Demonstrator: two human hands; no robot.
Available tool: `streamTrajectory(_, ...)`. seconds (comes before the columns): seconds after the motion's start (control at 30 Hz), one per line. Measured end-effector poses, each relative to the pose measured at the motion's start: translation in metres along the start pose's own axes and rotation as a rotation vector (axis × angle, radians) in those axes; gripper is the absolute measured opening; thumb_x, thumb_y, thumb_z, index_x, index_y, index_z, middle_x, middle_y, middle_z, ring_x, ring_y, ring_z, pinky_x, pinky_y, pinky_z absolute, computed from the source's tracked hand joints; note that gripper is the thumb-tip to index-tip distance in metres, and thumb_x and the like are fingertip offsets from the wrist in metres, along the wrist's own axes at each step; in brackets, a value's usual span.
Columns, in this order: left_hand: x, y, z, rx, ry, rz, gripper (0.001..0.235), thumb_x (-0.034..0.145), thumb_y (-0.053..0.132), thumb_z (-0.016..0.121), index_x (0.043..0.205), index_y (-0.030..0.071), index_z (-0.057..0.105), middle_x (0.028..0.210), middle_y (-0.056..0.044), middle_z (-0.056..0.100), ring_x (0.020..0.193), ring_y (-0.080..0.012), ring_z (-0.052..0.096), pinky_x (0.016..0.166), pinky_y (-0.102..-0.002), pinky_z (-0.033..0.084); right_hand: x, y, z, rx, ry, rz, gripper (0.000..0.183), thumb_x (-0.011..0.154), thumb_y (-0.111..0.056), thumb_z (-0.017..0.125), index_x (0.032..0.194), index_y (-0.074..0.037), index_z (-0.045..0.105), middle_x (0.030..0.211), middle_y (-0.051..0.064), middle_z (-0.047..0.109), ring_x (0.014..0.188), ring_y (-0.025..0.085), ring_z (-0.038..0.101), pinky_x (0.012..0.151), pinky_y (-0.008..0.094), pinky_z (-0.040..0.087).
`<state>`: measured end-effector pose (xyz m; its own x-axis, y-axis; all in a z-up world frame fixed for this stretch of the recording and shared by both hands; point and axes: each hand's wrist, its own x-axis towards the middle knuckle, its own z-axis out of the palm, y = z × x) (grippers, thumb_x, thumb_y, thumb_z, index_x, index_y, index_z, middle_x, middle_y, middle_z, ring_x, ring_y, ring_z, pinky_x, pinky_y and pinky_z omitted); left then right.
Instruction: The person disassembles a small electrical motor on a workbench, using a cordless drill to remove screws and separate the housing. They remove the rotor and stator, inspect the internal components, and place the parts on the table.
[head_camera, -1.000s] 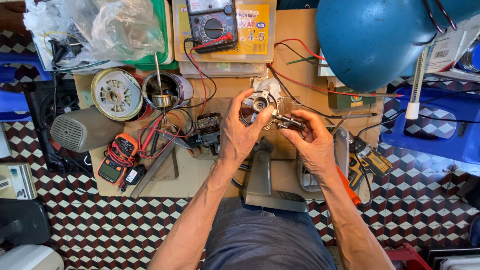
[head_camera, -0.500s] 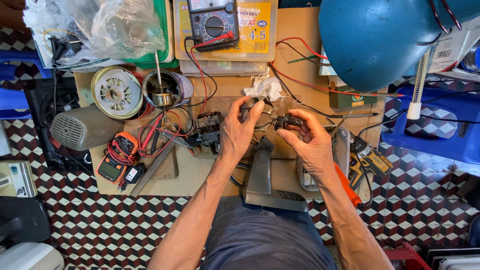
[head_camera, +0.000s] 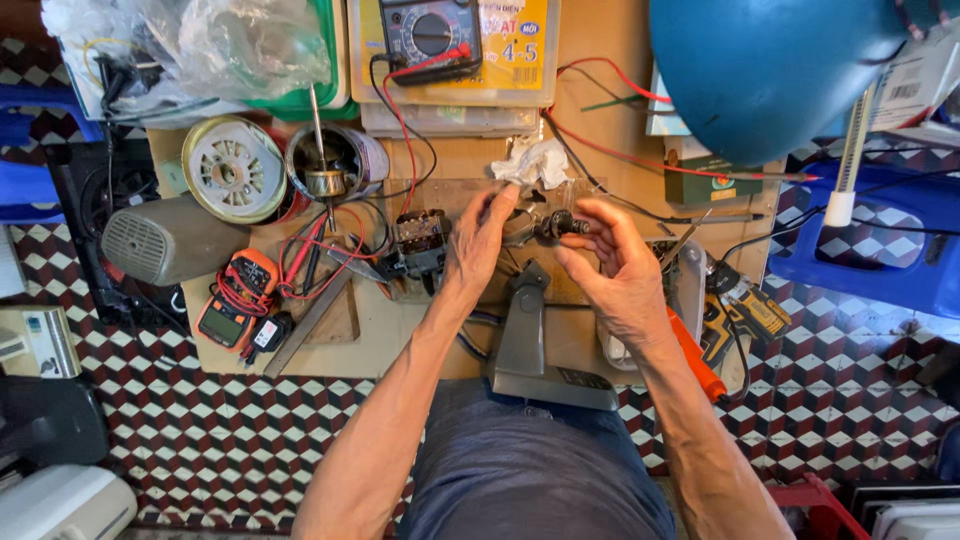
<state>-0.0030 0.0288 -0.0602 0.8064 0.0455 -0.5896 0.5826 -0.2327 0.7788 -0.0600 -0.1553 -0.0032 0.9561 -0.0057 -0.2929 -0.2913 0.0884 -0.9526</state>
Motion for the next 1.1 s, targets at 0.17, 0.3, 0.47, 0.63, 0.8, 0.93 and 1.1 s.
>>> streamTrajectory(0.17,0.016,-0.003,-0.007,0.074,0.103,0.076,0.07,0.088,0.057,0.065,0.133,0.005,0.061,0.11,-0.018,0.073,0.1,-0.0259,0.068,0.088,-0.036,0.053,-0.015,0.025,-0.008,-0.117,0.206,0.17,0.045,0.098,-0.006,0.064,0.14,0.002,0.05,0.125,0.014,0.068,0.114,0.016,0.069,0.101,0.029,0.055)
streamTrajectory(0.3,0.031,-0.015,-0.001,0.144,0.153,0.155,0.071,0.088,0.054,0.069,0.134,0.001,0.057,0.116,-0.021,0.071,0.105,-0.028,0.068,0.091,-0.038,0.052,-0.04,0.056,0.01,-0.466,0.185,0.376,0.05,0.094,-0.03,0.069,0.131,0.003,0.059,0.114,0.017,0.074,0.106,0.024,0.072,0.094,0.033,0.055)
streamTrajectory(0.47,0.052,-0.049,0.017,0.097,0.127,0.145,0.075,0.087,0.054,0.07,0.134,-0.002,0.055,0.119,-0.021,0.069,0.105,-0.0291,0.069,0.091,-0.037,0.054,-0.049,0.088,0.04,-0.777,0.039,0.771,0.088,0.079,-0.061,0.074,0.13,0.007,0.052,0.107,0.027,0.072,0.1,0.039,0.073,0.089,0.044,0.056)
streamTrajectory(0.63,0.064,-0.071,0.034,0.051,0.164,0.171,0.075,0.091,0.055,0.069,0.134,-0.004,0.056,0.123,-0.024,0.068,0.113,-0.0316,0.065,0.096,-0.039,0.051,-0.05,0.105,0.062,-0.842,0.03,0.747,0.103,0.072,-0.062,0.079,0.138,0.007,0.042,0.109,0.037,0.067,0.104,0.047,0.068,0.092,0.05,0.053)
streamTrajectory(0.8,0.063,-0.067,0.031,0.111,0.102,0.068,0.071,0.089,0.058,0.065,0.129,0.0,0.062,0.114,-0.02,0.072,0.106,-0.0287,0.068,0.092,-0.037,0.052,-0.044,0.109,0.059,-0.854,-0.033,0.869,0.094,0.073,-0.055,0.078,0.139,0.003,0.044,0.11,0.034,0.069,0.105,0.046,0.07,0.094,0.049,0.054)
streamTrajectory(0.93,0.059,-0.061,0.024,0.081,0.061,0.023,0.065,0.088,0.055,0.066,0.126,0.003,0.065,0.106,-0.016,0.075,0.098,-0.0274,0.07,0.088,-0.037,0.053,-0.053,0.102,0.047,-0.756,-0.081,0.817,0.079,0.072,-0.05,0.077,0.131,-0.001,0.057,0.115,0.028,0.072,0.11,0.041,0.07,0.098,0.045,0.053)
streamTrajectory(1.1,0.05,-0.061,0.02,0.088,0.056,0.041,0.062,0.089,0.051,0.066,0.129,0.004,0.063,0.117,-0.018,0.071,0.106,-0.0283,0.068,0.092,-0.037,0.052,-0.064,0.091,0.036,-0.678,-0.145,0.759,0.084,0.071,-0.046,0.078,0.136,0.0,0.053,0.118,0.025,0.072,0.112,0.035,0.07,0.1,0.04,0.051)
